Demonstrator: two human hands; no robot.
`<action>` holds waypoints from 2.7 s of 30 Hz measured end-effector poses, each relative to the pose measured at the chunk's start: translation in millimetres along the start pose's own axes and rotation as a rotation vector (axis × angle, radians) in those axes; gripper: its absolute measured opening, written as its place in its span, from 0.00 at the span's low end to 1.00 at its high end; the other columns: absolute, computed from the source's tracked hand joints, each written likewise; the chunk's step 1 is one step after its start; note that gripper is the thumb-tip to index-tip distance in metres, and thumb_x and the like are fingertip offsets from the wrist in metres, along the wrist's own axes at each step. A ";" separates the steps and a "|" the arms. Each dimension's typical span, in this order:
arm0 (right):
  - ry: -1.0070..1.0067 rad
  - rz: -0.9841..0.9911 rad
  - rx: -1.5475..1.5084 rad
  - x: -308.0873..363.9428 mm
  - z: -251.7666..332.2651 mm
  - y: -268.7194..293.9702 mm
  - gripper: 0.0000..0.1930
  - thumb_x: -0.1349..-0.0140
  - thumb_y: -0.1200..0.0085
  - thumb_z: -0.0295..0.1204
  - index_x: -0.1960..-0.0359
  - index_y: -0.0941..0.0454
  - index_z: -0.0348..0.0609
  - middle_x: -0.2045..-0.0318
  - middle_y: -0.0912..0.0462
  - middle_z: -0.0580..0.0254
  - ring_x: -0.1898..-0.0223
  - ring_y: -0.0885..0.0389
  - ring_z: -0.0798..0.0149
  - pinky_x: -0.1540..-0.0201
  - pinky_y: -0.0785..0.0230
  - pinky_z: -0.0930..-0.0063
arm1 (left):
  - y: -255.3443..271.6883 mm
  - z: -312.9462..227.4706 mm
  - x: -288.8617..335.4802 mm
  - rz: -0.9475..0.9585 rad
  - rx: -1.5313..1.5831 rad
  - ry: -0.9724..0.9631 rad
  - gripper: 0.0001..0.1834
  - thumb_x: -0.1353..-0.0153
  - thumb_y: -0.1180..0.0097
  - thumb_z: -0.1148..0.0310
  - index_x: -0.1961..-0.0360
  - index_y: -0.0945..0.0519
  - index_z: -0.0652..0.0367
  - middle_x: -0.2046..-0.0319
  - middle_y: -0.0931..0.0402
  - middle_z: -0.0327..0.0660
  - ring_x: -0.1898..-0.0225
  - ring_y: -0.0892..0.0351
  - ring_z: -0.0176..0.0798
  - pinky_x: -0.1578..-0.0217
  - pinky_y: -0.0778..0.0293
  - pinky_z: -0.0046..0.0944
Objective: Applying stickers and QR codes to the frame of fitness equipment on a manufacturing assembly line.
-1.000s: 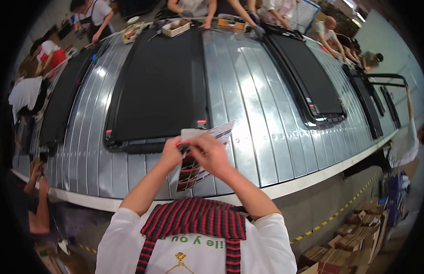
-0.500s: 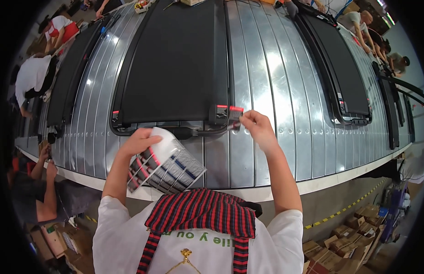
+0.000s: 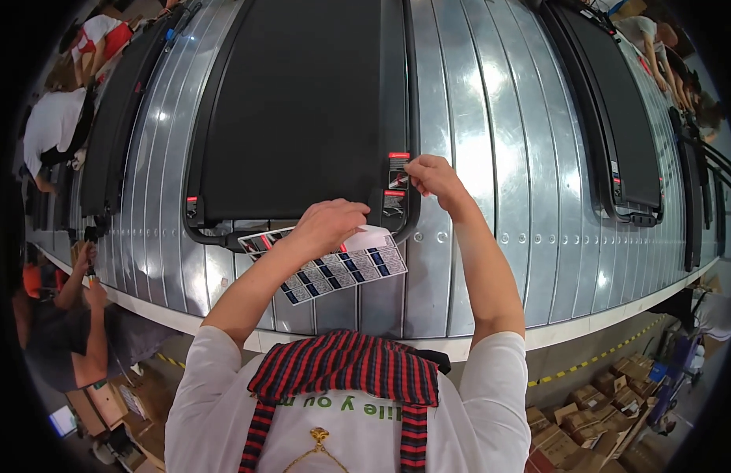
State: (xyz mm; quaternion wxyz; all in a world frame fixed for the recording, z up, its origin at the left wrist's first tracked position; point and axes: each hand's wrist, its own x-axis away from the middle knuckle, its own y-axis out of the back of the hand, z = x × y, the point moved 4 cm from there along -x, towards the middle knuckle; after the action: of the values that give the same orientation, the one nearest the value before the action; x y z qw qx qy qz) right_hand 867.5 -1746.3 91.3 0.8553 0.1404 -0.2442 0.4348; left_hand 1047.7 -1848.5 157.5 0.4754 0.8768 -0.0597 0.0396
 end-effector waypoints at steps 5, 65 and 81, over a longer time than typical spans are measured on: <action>-0.018 0.060 0.031 -8.6 -0.2 -3.8 0.09 0.46 0.50 0.31 0.78 0.29 0.40 0.89 0.33 0.69 0.89 0.39 0.77 0.87 0.50 0.83 | -8.8 16.2 -18.0 -0.012 -0.021 0.010 0.07 0.48 0.50 0.67 0.72 0.25 0.58 0.52 0.31 0.35 0.54 0.32 0.41 0.56 0.33 0.41; -0.004 -0.099 -0.034 -14.3 0.5 -15.4 0.06 0.47 0.49 0.26 0.79 0.30 0.41 0.89 0.36 0.75 0.89 0.42 0.81 0.89 0.57 0.86 | -8.4 36.0 -35.2 0.031 0.065 -0.080 0.09 0.48 0.50 0.65 0.74 0.25 0.60 0.50 0.33 0.37 0.56 0.32 0.41 0.59 0.31 0.40; 0.046 -0.185 0.053 -16.1 0.3 -17.8 0.06 0.50 0.49 0.26 0.80 0.28 0.37 0.88 0.32 0.69 0.87 0.37 0.78 0.86 0.48 0.83 | -10.7 32.0 -45.5 0.085 0.025 -0.148 0.09 0.48 0.51 0.66 0.74 0.25 0.61 0.50 0.34 0.38 0.60 0.32 0.42 0.61 0.31 0.40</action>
State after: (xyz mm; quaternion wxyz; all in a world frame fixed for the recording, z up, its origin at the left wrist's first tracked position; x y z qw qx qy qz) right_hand 873.8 -1767.7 82.4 0.8932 0.1747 -0.1991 0.3633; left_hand 1004.6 -1866.6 125.5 0.4568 0.8798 -0.1315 -0.0045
